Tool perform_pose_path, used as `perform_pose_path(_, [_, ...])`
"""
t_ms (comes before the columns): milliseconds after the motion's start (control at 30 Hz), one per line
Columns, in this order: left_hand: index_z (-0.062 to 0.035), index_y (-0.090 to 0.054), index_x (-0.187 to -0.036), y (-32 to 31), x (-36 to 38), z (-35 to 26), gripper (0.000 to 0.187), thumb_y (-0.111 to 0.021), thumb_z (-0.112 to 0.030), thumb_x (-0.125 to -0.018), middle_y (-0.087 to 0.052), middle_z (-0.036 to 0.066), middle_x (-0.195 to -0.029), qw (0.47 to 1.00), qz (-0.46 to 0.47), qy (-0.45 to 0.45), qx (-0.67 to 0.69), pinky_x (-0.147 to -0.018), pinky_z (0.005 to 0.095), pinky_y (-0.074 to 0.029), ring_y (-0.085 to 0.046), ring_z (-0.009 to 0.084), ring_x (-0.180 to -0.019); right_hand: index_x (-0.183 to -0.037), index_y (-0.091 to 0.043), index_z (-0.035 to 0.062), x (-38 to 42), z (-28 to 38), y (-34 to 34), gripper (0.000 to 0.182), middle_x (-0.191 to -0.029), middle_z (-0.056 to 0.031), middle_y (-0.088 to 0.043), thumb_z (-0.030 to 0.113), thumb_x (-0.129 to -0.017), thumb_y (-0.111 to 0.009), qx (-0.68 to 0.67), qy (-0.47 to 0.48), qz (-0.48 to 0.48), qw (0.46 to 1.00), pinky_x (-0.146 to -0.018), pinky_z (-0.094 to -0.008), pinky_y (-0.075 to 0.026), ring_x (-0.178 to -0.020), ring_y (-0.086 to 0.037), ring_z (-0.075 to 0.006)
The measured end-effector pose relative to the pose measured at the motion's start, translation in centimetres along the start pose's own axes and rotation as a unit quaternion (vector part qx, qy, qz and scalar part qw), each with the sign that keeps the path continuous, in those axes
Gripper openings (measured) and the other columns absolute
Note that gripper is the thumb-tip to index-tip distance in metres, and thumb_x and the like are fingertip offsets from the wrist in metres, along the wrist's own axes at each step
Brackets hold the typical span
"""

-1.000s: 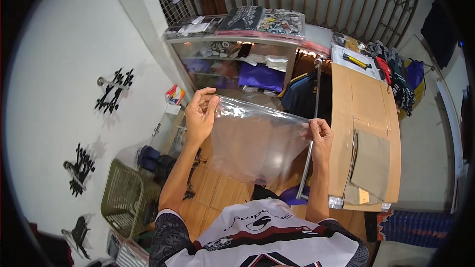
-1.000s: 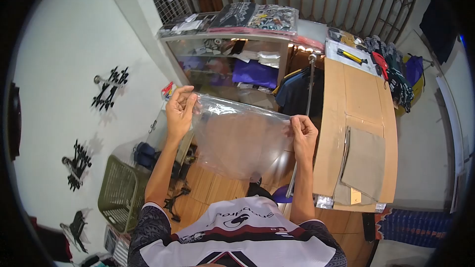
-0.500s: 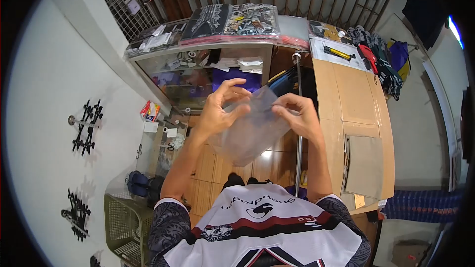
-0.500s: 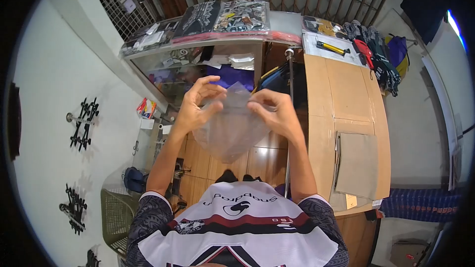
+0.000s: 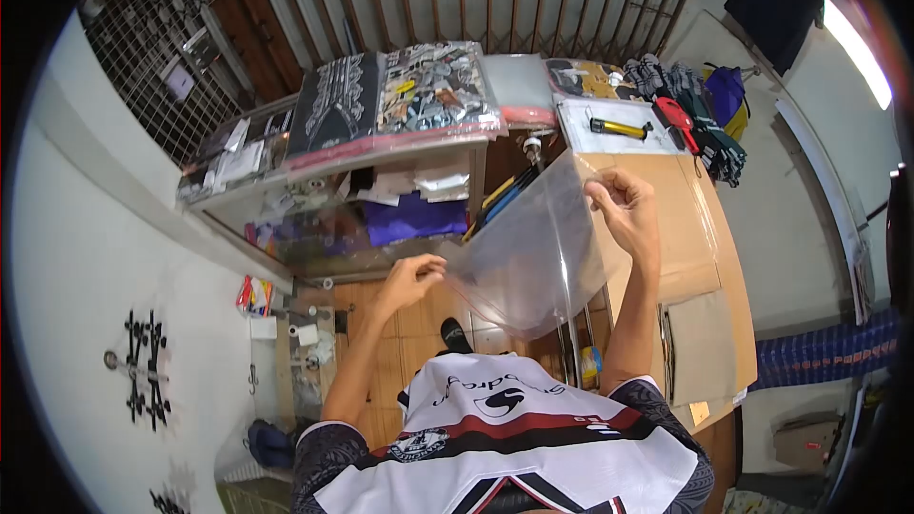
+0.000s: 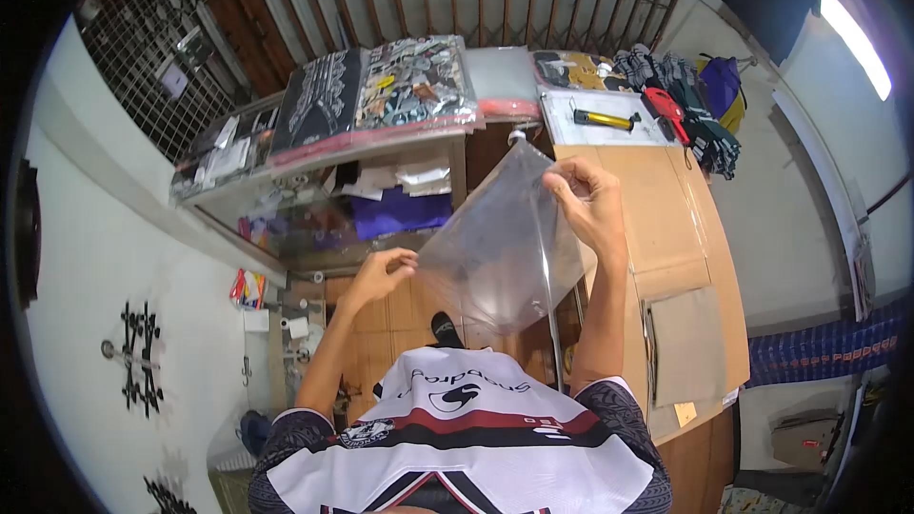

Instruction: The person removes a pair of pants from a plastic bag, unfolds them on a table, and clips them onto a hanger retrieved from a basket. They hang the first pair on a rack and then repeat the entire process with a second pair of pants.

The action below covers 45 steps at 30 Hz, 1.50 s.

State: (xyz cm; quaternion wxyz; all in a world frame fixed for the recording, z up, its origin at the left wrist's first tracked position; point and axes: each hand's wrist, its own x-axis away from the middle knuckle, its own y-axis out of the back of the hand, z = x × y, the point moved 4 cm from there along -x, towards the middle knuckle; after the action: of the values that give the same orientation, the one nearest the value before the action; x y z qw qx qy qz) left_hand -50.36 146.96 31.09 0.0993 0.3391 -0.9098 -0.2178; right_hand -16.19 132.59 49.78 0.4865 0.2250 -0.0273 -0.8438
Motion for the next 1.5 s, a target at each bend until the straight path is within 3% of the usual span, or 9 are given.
perform_pose_path(167, [-0.0026, -0.063, -0.131, 2.5, -8.2, -9.8, 0.055, -0.082, -0.026, -0.085, -0.071, 0.017, -0.122, 0.985, 0.008, -0.167, 0.035, -0.097, 0.0392, -0.054, -0.069, 0.0287, -0.113, -0.091, -0.071, -0.0018, -4.4, 3.0, -3.0, 0.010, -0.076, -0.0018, -0.067, 0.007, -0.091, -0.075, 0.114, 0.089, 0.067, 0.987, -0.065, -0.0234, -0.049, -0.071, -0.061, -0.0074])
perform_pose_path(433, [0.0032, -0.069, -0.102, 3.8, -20.3, -18.5, 0.011, -0.066, -0.006, -0.098, -0.074, 0.006, -0.092, 0.944, 0.006, -0.278, 0.175, -0.079, 0.0269, -0.056, -0.069, 0.0109, -0.084, -0.092, -0.072, 0.0001, -7.9, 0.8, -3.5, 0.022, -0.072, -0.0076, -0.069, 0.018, -0.085, -0.082, 0.185, -0.042, 0.067, 0.979, -0.062, -0.0289, -0.052, -0.066, -0.062, -0.0103])
perform_pose_path(600, [-0.0012, -0.070, -0.104, 7.0, -27.3, -17.4, 0.015, -0.064, -0.015, -0.102, -0.074, 0.004, -0.091, 0.949, -0.022, -0.210, 0.235, -0.061, 0.0213, -0.054, -0.072, 0.0102, -0.077, -0.088, -0.072, -0.0006, -8.2, -5.6, 2.9, 0.024, -0.072, -0.0042, -0.069, 0.019, -0.083, -0.085, 0.174, -0.144, 0.065, 0.972, -0.062, -0.0283, -0.052, -0.067, -0.063, -0.0087])
perform_pose_path(833, [-0.0016, -0.070, -0.109, 8.8, -38.1, -17.8, 0.019, -0.064, -0.018, -0.102, -0.074, 0.006, -0.093, 0.959, -0.015, -0.173, 0.226, -0.060, 0.0212, -0.054, -0.073, 0.0115, -0.077, -0.085, -0.073, 0.0004, -16.1, -11.4, 9.8, 0.016, -0.075, -0.0012, -0.069, 0.014, -0.087, -0.081, 0.017, -0.078, -0.164, 0.983, -0.062, -0.0238, -0.048, -0.065, -0.060, -0.0079])
perform_pose_path(1000, [-0.0034, -0.069, -0.112, 10.1, -50.1, -16.0, 0.027, -0.065, -0.027, -0.102, -0.074, 0.005, -0.098, 0.971, -0.028, -0.136, 0.197, -0.069, 0.0245, -0.054, -0.071, 0.0110, -0.086, -0.101, -0.074, 0.0045, -28.0, -21.6, 14.1, 0.021, -0.083, 0.0009, -0.069, 0.023, -0.093, -0.077, -0.091, -0.083, -0.214, 0.969, -0.062, -0.0212, -0.048, -0.070, -0.060, -0.0054])
perform_pose_path(1133, [-0.0033, -0.072, -0.110, 11.4, -59.6, -12.3, 0.026, -0.067, -0.028, -0.101, -0.073, 0.001, -0.097, 0.981, -0.053, -0.103, 0.156, -0.071, 0.0226, -0.048, -0.065, 0.0068, -0.091, -0.101, -0.073, 0.0067, -38.4, -25.9, 13.0, 0.020, -0.085, 0.0009, -0.070, 0.026, -0.096, -0.074, -0.125, -0.123, -0.214, 0.961, -0.063, -0.0220, -0.053, -0.070, -0.063, -0.0068])
perform_pose_path(1367, [-0.0007, -0.075, -0.110, 14.6, -70.7, -5.7, 0.031, -0.071, -0.029, -0.098, -0.073, 0.005, -0.094, 0.989, -0.109, 0.040, 0.094, -0.061, 0.0216, -0.045, -0.057, 0.0074, -0.069, -0.091, -0.072, 0.0010, -54.9, -38.0, 9.4, 0.022, -0.075, 0.0029, -0.065, 0.022, -0.097, -0.072, -0.111, -0.081, -0.170, 0.976, -0.051, -0.0231, -0.037, -0.060, -0.050, -0.0031])
perform_pose_path(1467, [0.0014, -0.069, -0.122, 15.2, -73.9, -3.7, 0.038, -0.070, -0.029, -0.098, -0.073, 0.012, -0.110, 0.980, -0.094, 0.123, 0.125, -0.066, 0.0233, -0.052, -0.071, 0.0171, -0.089, -0.092, -0.072, -0.0029, -60.1, -43.8, 7.2, 0.024, -0.069, 0.0043, -0.062, 0.020, -0.097, -0.071, -0.065, -0.070, -0.181, 0.979, -0.053, -0.0216, -0.039, -0.062, -0.050, -0.0027])
perform_pose_path(1500, [0.0015, -0.067, -0.125, 15.2, -75.0, -2.8, 0.039, -0.069, -0.028, -0.099, -0.072, 0.012, -0.114, 0.976, -0.094, 0.137, 0.142, -0.067, 0.0237, -0.054, -0.073, 0.0192, -0.095, -0.098, -0.070, -0.0054, -61.2, -45.0, 6.3, 0.024, -0.078, -0.0050, -0.068, 0.019, -0.095, -0.071, -0.025, -0.027, -0.227, 0.973, -0.061, -0.0286, -0.048, -0.067, -0.058, -0.0118])
